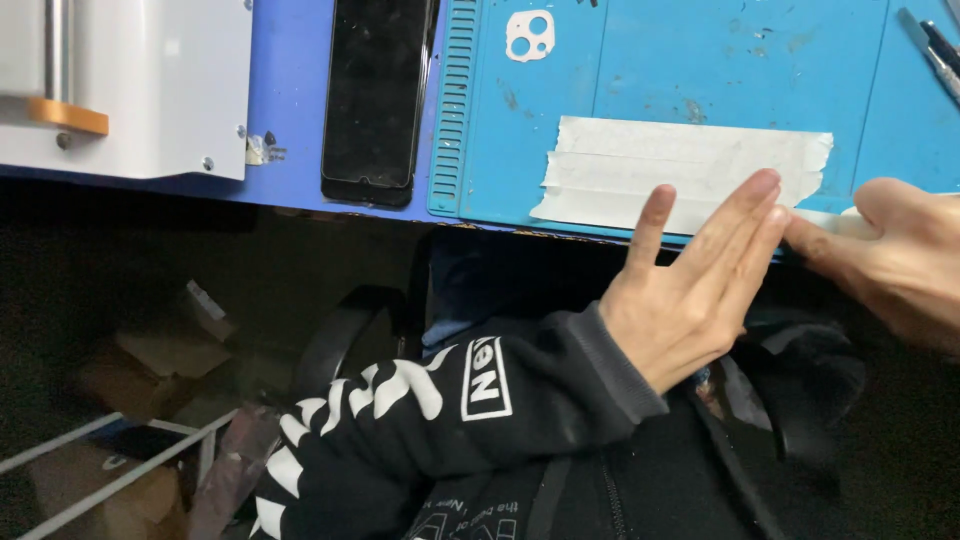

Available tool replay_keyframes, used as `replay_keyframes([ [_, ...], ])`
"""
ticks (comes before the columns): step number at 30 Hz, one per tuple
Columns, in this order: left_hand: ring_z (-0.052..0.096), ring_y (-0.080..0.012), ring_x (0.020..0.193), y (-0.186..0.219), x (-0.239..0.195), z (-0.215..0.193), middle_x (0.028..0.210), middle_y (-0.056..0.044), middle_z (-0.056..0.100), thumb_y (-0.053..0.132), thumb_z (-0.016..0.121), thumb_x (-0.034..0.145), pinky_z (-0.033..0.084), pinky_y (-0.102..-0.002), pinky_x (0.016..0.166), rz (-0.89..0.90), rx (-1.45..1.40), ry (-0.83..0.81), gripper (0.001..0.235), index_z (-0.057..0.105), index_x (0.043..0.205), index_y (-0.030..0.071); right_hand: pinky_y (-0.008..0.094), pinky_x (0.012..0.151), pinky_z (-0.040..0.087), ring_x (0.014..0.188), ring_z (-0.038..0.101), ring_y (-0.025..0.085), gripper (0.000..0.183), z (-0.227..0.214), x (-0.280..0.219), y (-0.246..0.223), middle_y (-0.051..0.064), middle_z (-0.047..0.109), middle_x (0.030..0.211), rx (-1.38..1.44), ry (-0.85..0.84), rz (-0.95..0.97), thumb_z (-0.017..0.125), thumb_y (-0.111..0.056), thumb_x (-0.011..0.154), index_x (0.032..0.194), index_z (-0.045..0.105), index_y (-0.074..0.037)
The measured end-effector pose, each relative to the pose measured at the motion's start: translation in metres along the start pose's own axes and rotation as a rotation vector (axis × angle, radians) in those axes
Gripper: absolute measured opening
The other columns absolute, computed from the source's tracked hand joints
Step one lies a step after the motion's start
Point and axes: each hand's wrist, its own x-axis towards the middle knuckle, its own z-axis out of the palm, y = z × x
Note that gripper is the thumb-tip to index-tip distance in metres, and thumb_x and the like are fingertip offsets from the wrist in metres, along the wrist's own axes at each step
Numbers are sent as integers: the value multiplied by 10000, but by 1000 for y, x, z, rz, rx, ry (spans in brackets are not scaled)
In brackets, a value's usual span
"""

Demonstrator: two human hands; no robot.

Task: Removing damaged layers and applying protective tape to a smartphone screen for remanufacturing.

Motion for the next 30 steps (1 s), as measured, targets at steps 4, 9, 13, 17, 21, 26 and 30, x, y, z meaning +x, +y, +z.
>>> replay_keyframes([
  [4, 194, -206, 1585, -7, -9, 17, 1723, -144, 378, 409, 644, 1132, -93, -699, 1230, -18, 211, 39, 599, 513, 1580, 34, 283, 430, 427, 455, 467, 97, 612, 23, -2, -1, -27, 409, 575, -47, 17, -36, 737, -256, 831, 1437, 652, -265],
  [9, 251, -296, 1616, -50, -44, 15, 1683, -167, 385, 432, 688, 1055, -56, -778, 1163, -45, 176, 31, 686, 515, 1576, 20, 396, 426, 468, 431, 605, 230, 415, -16, 16, -24, 136, 505, 608, 841, -210, 688, 759, -304, 991, 815, 701, 67],
  [13, 277, -282, 1603, -78, -65, -18, 1686, -126, 415, 438, 816, 940, -17, -806, 1165, -136, 145, 0, 800, 527, 1577, 49, 425, 433, 507, 470, 628, 264, 601, -15, 22, -25, 177, 569, 597, 1059, -190, 910, 770, -335, 979, 685, 572, 150],
  [17, 287, -284, 1585, -84, -66, -29, 1643, -97, 457, 420, 868, 900, 10, -840, 1145, -182, 114, -25, 836, 531, 1567, 45, 403, 445, 530, 461, 646, 254, 548, 6, 21, -21, 182, 588, 584, 1022, -192, 834, 759, -341, 959, 733, 575, 123],
  [21, 280, -309, 1561, -79, -57, -39, 1603, -89, 482, 441, 849, 850, 24, -860, 1110, -207, 57, -17, 847, 534, 1524, 35, 242, 509, 567, 576, 593, 39, 513, -4, 5, -6, -45, 534, 776, -98, -314, -13, 631, -385, 972, 1466, 491, -387],
  [26, 305, -313, 1533, -68, -46, -35, 1573, -117, 475, 500, 824, 751, 49, -861, 1094, -186, 91, 57, 924, 529, 1468, -3, 306, 543, 598, 654, 703, 114, 661, -73, 18, -6, 7, 554, 1004, -139, -415, -47, 527, -333, 945, 1582, 356, -376],
  [30, 339, -298, 1524, -55, -32, -19, 1560, -197, 463, 544, 800, 700, 65, -839, 1104, -136, 26, 60, 1019, 507, 1462, -67, 358, 558, 625, 671, 732, 200, 582, -75, 21, -5, 36, 582, 1153, 22, -346, -41, 538, -337, 933, 1506, 439, -344],
])
